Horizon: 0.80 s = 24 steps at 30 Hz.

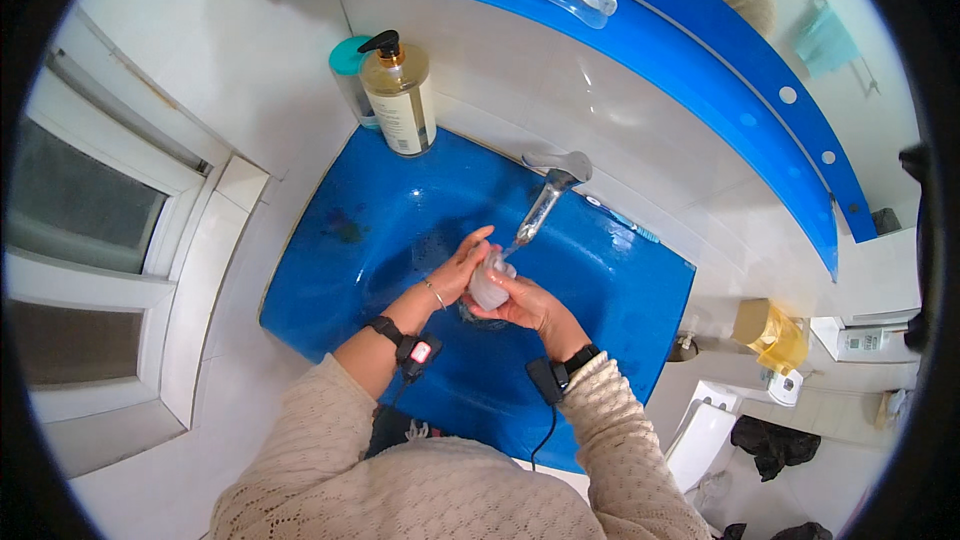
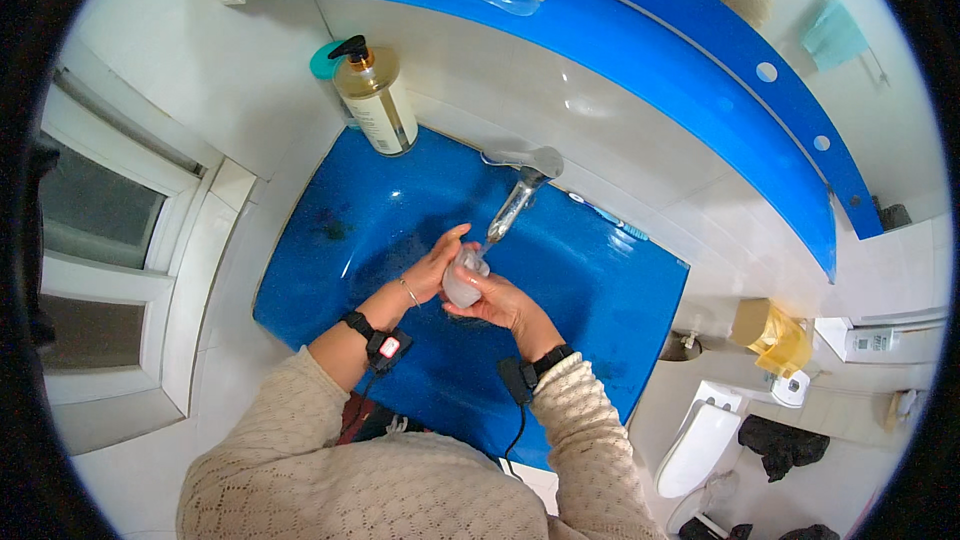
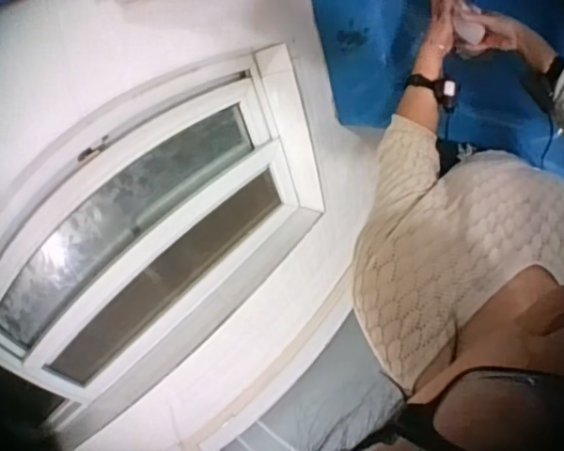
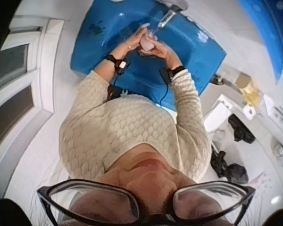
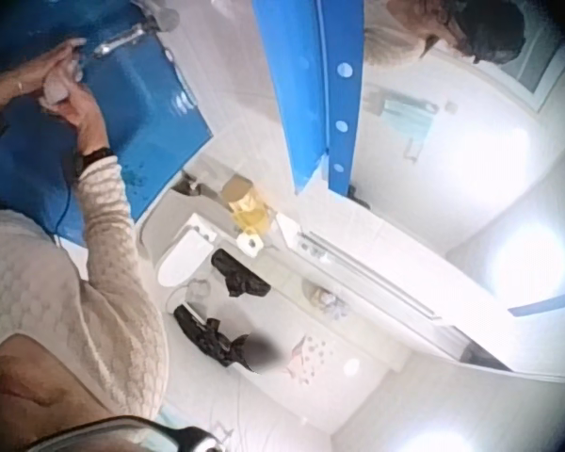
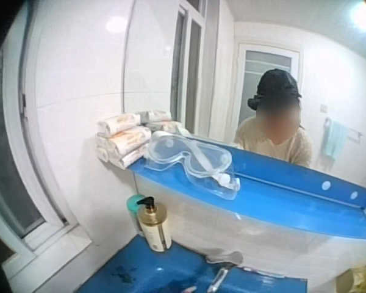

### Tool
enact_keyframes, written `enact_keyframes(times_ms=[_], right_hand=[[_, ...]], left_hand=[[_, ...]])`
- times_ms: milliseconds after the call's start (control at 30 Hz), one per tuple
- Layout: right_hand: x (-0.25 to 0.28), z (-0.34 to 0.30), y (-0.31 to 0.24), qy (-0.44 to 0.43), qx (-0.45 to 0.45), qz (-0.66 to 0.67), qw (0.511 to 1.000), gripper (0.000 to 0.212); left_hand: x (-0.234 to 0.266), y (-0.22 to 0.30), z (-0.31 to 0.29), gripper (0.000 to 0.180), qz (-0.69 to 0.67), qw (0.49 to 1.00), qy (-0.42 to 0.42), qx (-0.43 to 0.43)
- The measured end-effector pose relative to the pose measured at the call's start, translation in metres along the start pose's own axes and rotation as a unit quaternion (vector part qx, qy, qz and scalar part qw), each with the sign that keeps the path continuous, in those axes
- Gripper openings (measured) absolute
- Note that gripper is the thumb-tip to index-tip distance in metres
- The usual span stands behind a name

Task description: The person cleans a bathroom by wiping the toilet tank, seat, and surrounding floor with a cloth. They then rinse the cloth under running water at a blue sink and wipe the sink basin and faucet.

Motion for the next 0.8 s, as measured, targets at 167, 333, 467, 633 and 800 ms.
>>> enact_keyframes(times_ms=[167, 333, 467, 633, 800], right_hand=[[0.020, -0.013, -0.001, -0.039, -0.025, -0.076, 0.996, 0.047], [0.036, 0.004, -0.007, 0.077, 0.176, -0.422, 0.886, 0.027], [0.040, 0.020, -0.004, 0.150, 0.306, -0.706, 0.621, 0.029], [0.041, 0.030, 0.003, 0.196, 0.289, -0.627, 0.696, 0.042], [0.037, 0.009, 0.009, 0.120, 0.093, -0.043, 0.988, 0.063]], left_hand=[[-0.040, 0.017, 0.007, 0.043, 0.231, 0.964, -0.121, -0.042], [-0.044, 0.010, 0.016, 0.041, 0.455, 0.878, 0.003, -0.146], [-0.044, 0.005, 0.019, 0.047, 0.461, 0.887, 0.018, -0.022], [-0.020, -0.011, 0.020, 0.053, 0.530, 0.836, 0.114, -0.084], [0.028, -0.001, 0.011, 0.055, 0.516, 0.834, 0.130, -0.147]])
Point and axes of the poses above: each hand's wrist, its own z-axis towards the middle knuckle, its own x-axis out of the back of the hand, y = z × x, the point moved 5 cm from there along z, towards the middle knuckle, and after that the axes turned 3 degrees about z, right-handed, at the moved point
